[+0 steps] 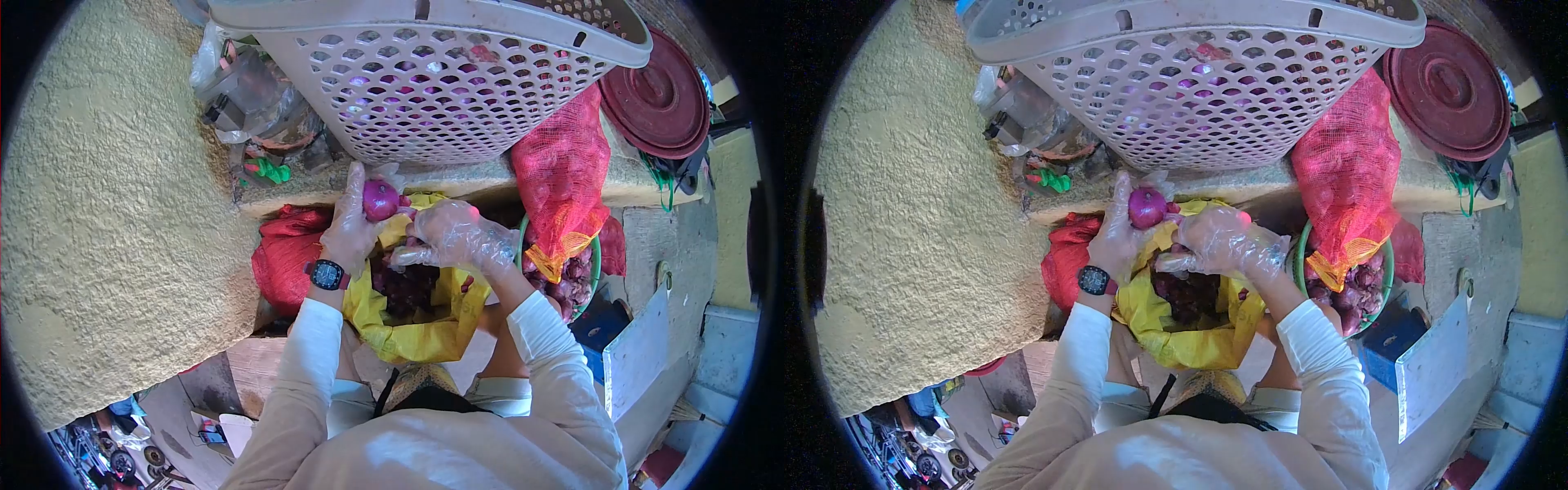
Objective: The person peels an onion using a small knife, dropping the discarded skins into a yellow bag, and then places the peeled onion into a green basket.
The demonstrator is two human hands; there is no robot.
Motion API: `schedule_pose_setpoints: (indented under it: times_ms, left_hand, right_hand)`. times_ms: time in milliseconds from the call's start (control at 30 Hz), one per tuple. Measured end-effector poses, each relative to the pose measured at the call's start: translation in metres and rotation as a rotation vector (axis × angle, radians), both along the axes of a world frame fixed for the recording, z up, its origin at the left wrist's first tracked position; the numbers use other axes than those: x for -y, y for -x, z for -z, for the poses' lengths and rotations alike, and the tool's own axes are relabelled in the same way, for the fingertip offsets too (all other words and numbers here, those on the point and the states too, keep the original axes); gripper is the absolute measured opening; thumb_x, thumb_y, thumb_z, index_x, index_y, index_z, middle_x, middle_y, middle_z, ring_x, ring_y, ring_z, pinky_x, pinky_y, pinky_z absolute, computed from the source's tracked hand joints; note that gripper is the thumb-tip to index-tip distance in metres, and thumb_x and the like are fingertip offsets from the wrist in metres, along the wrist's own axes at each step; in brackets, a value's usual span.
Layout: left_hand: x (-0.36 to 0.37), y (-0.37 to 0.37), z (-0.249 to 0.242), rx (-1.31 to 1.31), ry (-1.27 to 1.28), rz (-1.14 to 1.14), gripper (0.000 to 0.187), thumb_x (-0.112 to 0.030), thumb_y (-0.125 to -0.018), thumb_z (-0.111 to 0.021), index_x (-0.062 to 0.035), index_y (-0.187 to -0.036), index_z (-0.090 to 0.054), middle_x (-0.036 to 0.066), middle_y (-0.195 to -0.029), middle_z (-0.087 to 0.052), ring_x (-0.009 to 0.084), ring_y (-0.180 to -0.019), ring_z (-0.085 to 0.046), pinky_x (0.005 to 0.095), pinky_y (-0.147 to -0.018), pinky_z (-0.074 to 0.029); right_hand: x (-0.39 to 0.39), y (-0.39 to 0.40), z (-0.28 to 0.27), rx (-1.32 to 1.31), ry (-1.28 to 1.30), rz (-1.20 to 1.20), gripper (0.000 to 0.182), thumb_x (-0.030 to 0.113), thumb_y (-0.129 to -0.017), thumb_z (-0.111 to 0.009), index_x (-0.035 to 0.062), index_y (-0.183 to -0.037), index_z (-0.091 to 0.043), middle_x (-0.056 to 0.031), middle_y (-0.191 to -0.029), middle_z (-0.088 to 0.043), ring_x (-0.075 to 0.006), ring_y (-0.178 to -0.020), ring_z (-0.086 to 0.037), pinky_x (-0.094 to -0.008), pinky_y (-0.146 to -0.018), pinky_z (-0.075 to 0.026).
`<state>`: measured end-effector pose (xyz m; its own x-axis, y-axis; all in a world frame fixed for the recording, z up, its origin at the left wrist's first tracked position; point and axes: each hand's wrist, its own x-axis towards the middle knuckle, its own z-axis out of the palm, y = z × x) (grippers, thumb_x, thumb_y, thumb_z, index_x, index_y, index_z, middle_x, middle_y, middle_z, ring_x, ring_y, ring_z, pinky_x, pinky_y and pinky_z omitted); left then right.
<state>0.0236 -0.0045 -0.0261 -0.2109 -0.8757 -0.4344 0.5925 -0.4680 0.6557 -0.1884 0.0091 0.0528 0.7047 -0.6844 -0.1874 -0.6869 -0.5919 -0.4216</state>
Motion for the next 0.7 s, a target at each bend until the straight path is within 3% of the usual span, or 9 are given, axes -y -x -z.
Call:
schedule_pose_setpoints:
  times_ms: [67,233,300,400,567,600,667,700]
  left_hand:
    - [0.001,-0.005,0.038,0.224,0.192,-0.031,0.067,-0.060,-0.100,-0.060,-0.0028,-0.134,-0.053,0.021,-0.125,-0.064,0.0348,-0.110,-0.069,0.0479,-0.095,-0.062]
    - [0.005,-0.002,0.016,0.160,0.124,-0.031,0.067,-0.059,-0.099,-0.062,-0.0031,-0.135,-0.052,0.021,-0.128,-0.063,0.0380,-0.113,-0.068,0.0540,-0.093,-0.061]
    - [0.003,-0.001,0.014,0.084,0.062,0.027,0.067,-0.058,-0.099,-0.063,-0.0034,-0.135,-0.052,0.021,-0.129,-0.062,0.0389,-0.113,-0.068,0.0558,-0.092,-0.061]
    - [0.000,0.006,0.018,0.202,0.205,-0.080,0.064,-0.056,-0.098,-0.065,-0.0025,-0.132,-0.054,0.022,-0.126,-0.064,0.0399,-0.110,-0.069,0.0573,-0.090,-0.062]
    - [0.003,0.015,-0.006,-0.184,-0.092,-0.073,0.062,-0.053,-0.097,-0.068,-0.0005,-0.128,-0.057,0.020,-0.116,-0.069,0.0352,-0.102,-0.071,0.0519,-0.090,-0.063]
    - [0.002,0.017,-0.012,-0.183,-0.092,-0.072,0.062,-0.053,-0.097,-0.068,-0.0005,-0.128,-0.057,0.020,-0.116,-0.069,0.0352,-0.102,-0.071,0.0519,-0.090,-0.063]
    - [-0.002,0.021,-0.024,-0.123,-0.120,-0.077,0.058,-0.049,-0.102,-0.064,-0.0059,-0.141,-0.053,0.014,-0.130,-0.063,0.0263,-0.114,-0.066,0.0409,-0.098,-0.058]
    - [-0.003,0.022,-0.023,-0.123,-0.118,-0.077,0.058,-0.049,-0.102,-0.064,-0.0059,-0.141,-0.053,0.014,-0.130,-0.063,0.0263,-0.114,-0.066,0.0409,-0.098,-0.058]
  right_hand:
    - [0.004,0.004,0.009,0.047,-0.031,0.019,0.066,0.074,-0.090,-0.058,0.0099,-0.093,-0.075,-0.0175,-0.086,-0.072,-0.0397,-0.084,-0.070,-0.0507,-0.076,-0.054]
    - [0.004,0.006,0.006,0.089,0.027,0.139,0.070,0.076,-0.087,-0.060,0.0083,-0.097,-0.076,-0.0168,-0.088,-0.072,-0.0391,-0.085,-0.070,-0.0503,-0.078,-0.054]
    - [0.004,0.008,-0.002,0.106,-0.010,0.126,0.068,0.074,-0.083,-0.068,0.0077,-0.097,-0.075,-0.0158,-0.087,-0.072,-0.0381,-0.084,-0.071,-0.0498,-0.078,-0.054]
    - [0.003,0.010,0.005,0.132,0.121,0.188,0.067,0.070,-0.076,-0.078,0.0061,-0.096,-0.075,-0.0163,-0.085,-0.072,-0.0370,-0.083,-0.071,-0.0475,-0.079,-0.055]
    - [0.004,0.007,-0.001,0.232,0.065,0.428,0.065,0.065,-0.070,-0.087,0.0041,-0.090,-0.073,-0.0172,-0.085,-0.072,-0.0359,-0.082,-0.072,-0.0438,-0.077,-0.056]
    - [0.003,0.007,-0.004,0.218,0.034,0.473,0.065,0.064,-0.069,-0.088,0.0037,-0.089,-0.073,-0.0172,-0.085,-0.072,-0.0357,-0.082,-0.072,-0.0432,-0.076,-0.056]
    - [0.003,0.007,-0.004,0.220,0.031,0.472,0.065,0.063,-0.069,-0.088,0.0036,-0.089,-0.073,-0.0175,-0.084,-0.072,-0.0356,-0.082,-0.072,-0.0432,-0.076,-0.056]
    - [0.004,0.007,-0.005,0.223,0.028,0.469,0.065,0.063,-0.069,-0.089,0.0035,-0.089,-0.073,-0.0177,-0.084,-0.073,-0.0355,-0.081,-0.072,-0.0433,-0.076,-0.056]
